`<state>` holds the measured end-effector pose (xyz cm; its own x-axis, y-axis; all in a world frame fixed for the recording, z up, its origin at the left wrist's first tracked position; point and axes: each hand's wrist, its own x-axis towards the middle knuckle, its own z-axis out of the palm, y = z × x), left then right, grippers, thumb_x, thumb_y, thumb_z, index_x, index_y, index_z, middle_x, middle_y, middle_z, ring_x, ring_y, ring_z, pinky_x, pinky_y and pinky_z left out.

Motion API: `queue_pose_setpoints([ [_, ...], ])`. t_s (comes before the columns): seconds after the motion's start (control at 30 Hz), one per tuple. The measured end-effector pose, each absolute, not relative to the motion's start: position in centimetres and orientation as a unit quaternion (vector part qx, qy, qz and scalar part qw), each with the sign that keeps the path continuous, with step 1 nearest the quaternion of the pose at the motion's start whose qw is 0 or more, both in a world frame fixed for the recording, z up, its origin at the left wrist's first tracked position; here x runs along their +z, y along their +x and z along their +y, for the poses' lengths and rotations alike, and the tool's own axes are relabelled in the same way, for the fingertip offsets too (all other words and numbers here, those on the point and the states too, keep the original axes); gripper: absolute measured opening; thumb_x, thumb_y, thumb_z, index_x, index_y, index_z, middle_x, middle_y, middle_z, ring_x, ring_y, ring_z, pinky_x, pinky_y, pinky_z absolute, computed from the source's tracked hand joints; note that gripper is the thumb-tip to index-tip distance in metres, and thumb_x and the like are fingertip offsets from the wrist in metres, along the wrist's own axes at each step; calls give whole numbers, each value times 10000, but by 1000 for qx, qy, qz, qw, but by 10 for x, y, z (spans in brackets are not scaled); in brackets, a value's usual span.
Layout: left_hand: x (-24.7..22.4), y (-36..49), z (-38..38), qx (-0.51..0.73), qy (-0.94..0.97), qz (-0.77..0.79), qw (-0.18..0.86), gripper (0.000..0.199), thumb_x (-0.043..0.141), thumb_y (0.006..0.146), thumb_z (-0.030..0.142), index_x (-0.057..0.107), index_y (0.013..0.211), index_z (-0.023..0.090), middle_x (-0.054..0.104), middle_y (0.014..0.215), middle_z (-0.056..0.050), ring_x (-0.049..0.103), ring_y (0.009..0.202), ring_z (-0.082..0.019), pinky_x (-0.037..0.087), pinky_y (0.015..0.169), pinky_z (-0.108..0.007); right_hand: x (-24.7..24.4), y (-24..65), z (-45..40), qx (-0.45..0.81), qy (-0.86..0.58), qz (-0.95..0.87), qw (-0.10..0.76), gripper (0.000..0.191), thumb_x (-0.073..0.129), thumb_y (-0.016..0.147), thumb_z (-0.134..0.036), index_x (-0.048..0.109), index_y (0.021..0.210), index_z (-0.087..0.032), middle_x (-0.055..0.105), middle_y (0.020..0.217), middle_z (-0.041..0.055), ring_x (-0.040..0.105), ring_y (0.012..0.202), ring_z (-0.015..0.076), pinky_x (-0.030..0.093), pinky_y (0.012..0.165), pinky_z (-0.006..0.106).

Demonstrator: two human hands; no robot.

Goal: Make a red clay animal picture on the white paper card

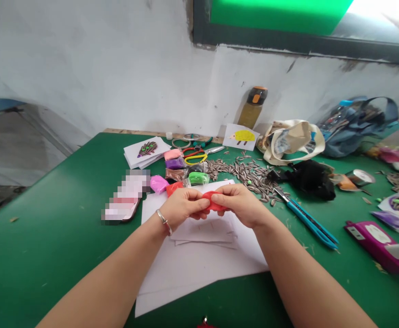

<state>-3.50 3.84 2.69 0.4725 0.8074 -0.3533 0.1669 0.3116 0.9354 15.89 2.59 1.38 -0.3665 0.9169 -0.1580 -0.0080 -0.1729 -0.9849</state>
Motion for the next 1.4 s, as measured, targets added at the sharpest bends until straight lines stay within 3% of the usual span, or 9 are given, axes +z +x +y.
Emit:
queue_pose_setpoints([
  [0.17,32,-34,37,236,560,452,653,218,727,749,318,649,669,131,653,592,-21,606,557,-112,456,549,-216,18,158,24,636,-423,-518,385,309,661,798,-446,688,738,-144,624,640,18,540,589,100,426,557,238],
  [0.3,31,-34,36,205,549,432,685,373,712,741,502,684,737,129,699,712,-68,646,634,-147,508,623,-268,23,155,22,602,-451,-535,384,286,673,769,-382,607,609,-154,549,536,-18,469,510,81,360,497,225],
  [0.43,27,-35,37,217,523,427,705,513,651,731,638,698,795,132,708,780,-82,660,705,-153,515,680,-271,23,154,22,597,-453,-547,374,298,671,764,-388,602,594,-153,536,520,-20,464,505,82,347,490,222],
  [0.63,26,-34,38,232,536,460,669,358,731,732,476,662,751,125,682,666,-48,638,593,-136,476,557,-226,18,156,23,625,-427,-531,380,385,663,785,-497,684,692,-124,631,605,32,536,547,101,421,536,237],
  [0.8,29,-38,42,270,530,467,654,327,740,721,441,640,725,130,670,648,-32,612,565,-119,475,570,-236,23,161,23,700,-412,-440,382,496,620,771,-618,678,840,-130,661,632,51,601,529,142,469,514,267],
  [1.03,30,-43,45,277,534,439,667,490,719,663,617,627,703,138,647,655,-29,622,606,-136,483,607,-263,19,165,25,682,-429,-465,366,238,760,708,-353,679,781,-141,643,628,8,592,564,114,494,566,256],
  [1.27,32,-39,39,239,568,435,656,261,739,725,379,660,762,133,632,622,-12,573,585,-113,427,555,-228,22,162,23,646,-440,-515,351,235,757,706,-365,695,743,-141,673,625,32,593,563,114,484,554,247],
  [1.4,33,-39,40,244,576,433,649,224,711,755,348,662,762,130,625,606,-9,567,577,-108,422,552,-220,25,163,21,681,-434,-477,348,365,727,734,-474,700,895,-148,689,691,46,645,592,151,544,582,295],
])
